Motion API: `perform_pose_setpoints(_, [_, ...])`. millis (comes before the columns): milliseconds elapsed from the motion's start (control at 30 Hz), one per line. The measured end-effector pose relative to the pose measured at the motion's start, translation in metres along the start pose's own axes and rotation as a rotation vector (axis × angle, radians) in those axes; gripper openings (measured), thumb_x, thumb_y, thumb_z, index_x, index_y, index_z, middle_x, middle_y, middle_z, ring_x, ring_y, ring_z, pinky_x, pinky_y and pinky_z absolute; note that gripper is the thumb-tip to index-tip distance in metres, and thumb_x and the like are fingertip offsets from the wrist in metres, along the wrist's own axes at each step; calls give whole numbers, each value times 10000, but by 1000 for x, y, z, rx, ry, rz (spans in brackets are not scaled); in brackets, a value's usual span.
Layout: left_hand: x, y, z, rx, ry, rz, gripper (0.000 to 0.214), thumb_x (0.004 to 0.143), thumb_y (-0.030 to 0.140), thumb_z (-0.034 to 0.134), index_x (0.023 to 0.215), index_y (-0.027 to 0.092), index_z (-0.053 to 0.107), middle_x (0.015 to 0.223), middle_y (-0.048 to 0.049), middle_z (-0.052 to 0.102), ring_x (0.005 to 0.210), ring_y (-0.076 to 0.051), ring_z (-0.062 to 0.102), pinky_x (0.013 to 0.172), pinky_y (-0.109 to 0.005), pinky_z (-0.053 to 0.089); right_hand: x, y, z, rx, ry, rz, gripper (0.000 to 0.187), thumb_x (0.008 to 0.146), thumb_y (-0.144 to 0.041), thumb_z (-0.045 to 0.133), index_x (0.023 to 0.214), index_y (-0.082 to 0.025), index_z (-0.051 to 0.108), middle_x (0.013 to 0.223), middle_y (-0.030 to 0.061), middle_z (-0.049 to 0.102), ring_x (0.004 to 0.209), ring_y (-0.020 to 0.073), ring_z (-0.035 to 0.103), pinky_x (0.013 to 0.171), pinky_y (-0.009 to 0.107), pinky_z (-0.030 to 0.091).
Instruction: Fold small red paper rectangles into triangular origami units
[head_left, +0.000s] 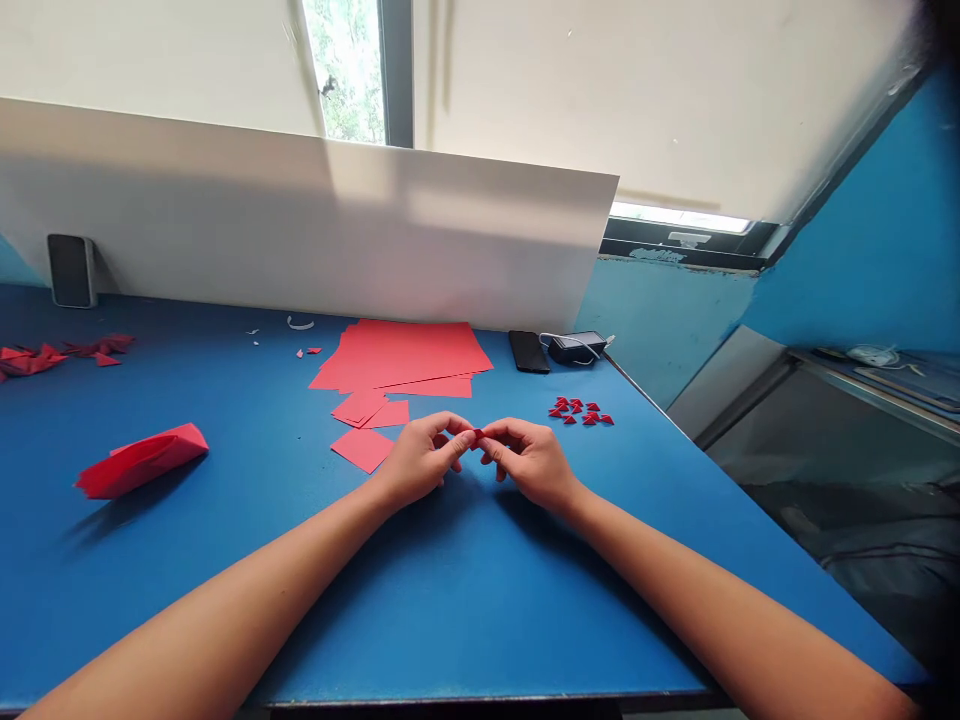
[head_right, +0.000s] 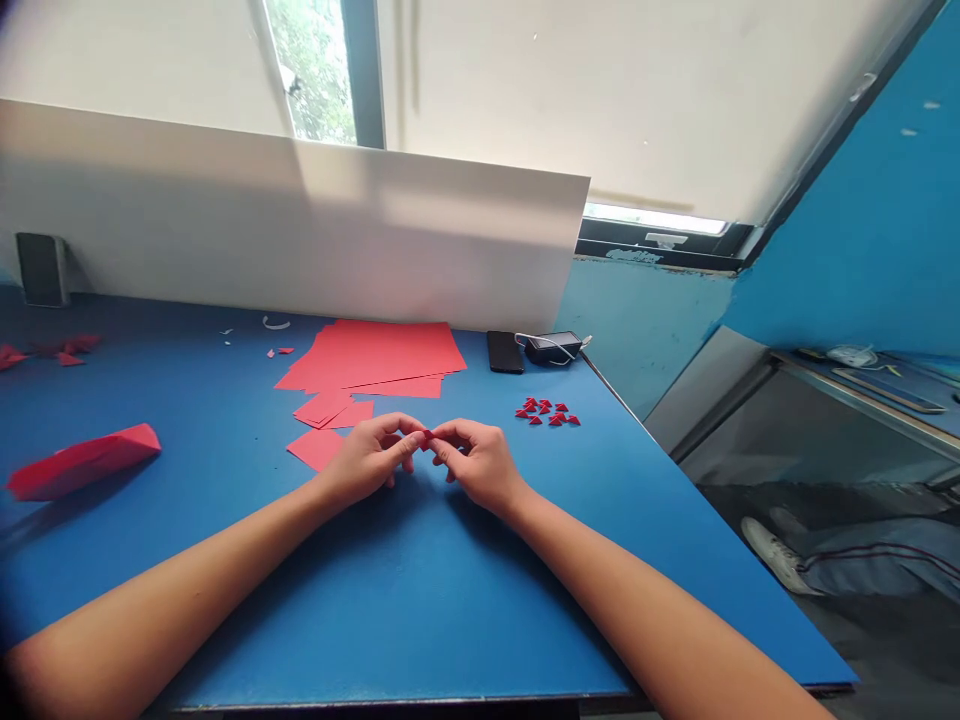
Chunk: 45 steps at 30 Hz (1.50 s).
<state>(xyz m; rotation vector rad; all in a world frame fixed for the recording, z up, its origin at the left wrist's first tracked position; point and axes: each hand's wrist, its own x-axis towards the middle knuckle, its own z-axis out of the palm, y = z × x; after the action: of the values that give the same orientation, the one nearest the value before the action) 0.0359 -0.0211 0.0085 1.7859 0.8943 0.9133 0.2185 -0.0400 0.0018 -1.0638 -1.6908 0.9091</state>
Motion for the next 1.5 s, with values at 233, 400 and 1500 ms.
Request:
perform_pose_setpoints(233, [2, -3, -2, 52, -15, -13, 250, 890, 393, 509, 832, 158, 571, 640, -2, 599, 464, -99, 518, 428, -206, 406, -3, -4, 4, 131, -80, 89, 267, 796, -414, 653, 859, -154, 643, 728, 35, 661, 628, 155, 636, 516, 262, 528])
perform_pose_setpoints(400, [0, 0, -3, 310, 35, 177, 156, 887, 267, 504, 797, 178, 594, 705, -18, 607, 616, -128, 571, 566, -236, 448, -3, -12, 3, 86, -56, 109, 270, 795, -413, 648, 811, -144, 657, 658, 24, 644, 575, 140, 608, 538, 266, 508])
perform_pose_setpoints(1500, [4, -6, -7, 7, 5, 64, 298, 802, 348, 652, 1038, 170, 616, 770, -12, 626, 632, -135, 615, 616, -282, 531, -1, -14, -2, 122, -73, 257, 160, 737, -296, 642, 743, -137, 664, 549, 7, 622, 463, 134, 595, 429, 235, 485])
